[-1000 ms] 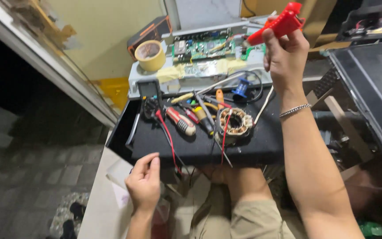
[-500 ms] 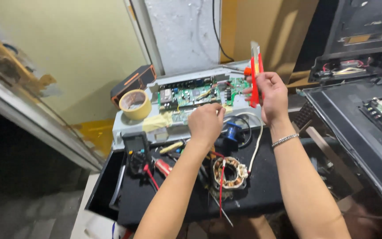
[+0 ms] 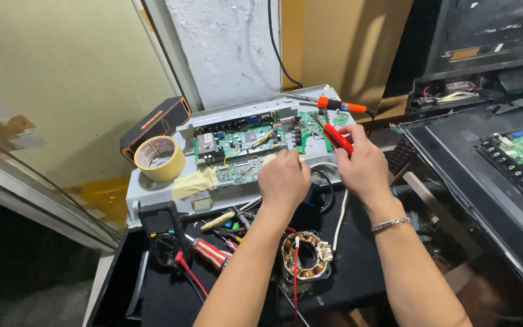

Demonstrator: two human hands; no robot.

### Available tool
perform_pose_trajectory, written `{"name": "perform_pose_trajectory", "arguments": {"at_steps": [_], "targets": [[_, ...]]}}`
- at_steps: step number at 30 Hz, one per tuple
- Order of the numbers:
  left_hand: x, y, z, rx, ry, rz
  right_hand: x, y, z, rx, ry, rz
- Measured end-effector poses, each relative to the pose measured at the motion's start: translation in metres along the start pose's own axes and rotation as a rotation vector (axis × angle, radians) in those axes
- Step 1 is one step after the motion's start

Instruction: Soldering electronic components onto a circuit board and testing connections with a multimeter.

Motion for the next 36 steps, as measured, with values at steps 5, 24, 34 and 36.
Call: {"name": "perform_pose_trajectory", "arguments": {"at_steps": [5,24,34,36], "targets": [[0.000,0.009,-0.003,-0.003,0.014,0.027,-0.008,0.023,0.017,-0.098,0.136,0.026],[-0.005,-0.001,-0.007,-0.009,0.073,0.030,-0.011,0.014,-0.015,-0.353,0.026,0.071],[-0.007,0.007,-0.016,0.012,0.122,0.062,-0.011,0.020,-0.028,-0.416,-0.088,0.179],[-0.007,0.007,-0.015,0.003,0.124,0.071,-0.011,0.023,-0.027,-0.415,-0.150,0.208]]}}
Point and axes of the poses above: each hand's wrist, its own x-axis towards the middle knuckle, its own z-axis out of the back of the hand, y = z × x, the point moved 8 cm from there along x, towards the middle knuckle, and after that the axes turned 14 degrees about -x, right-handed, at the moved point
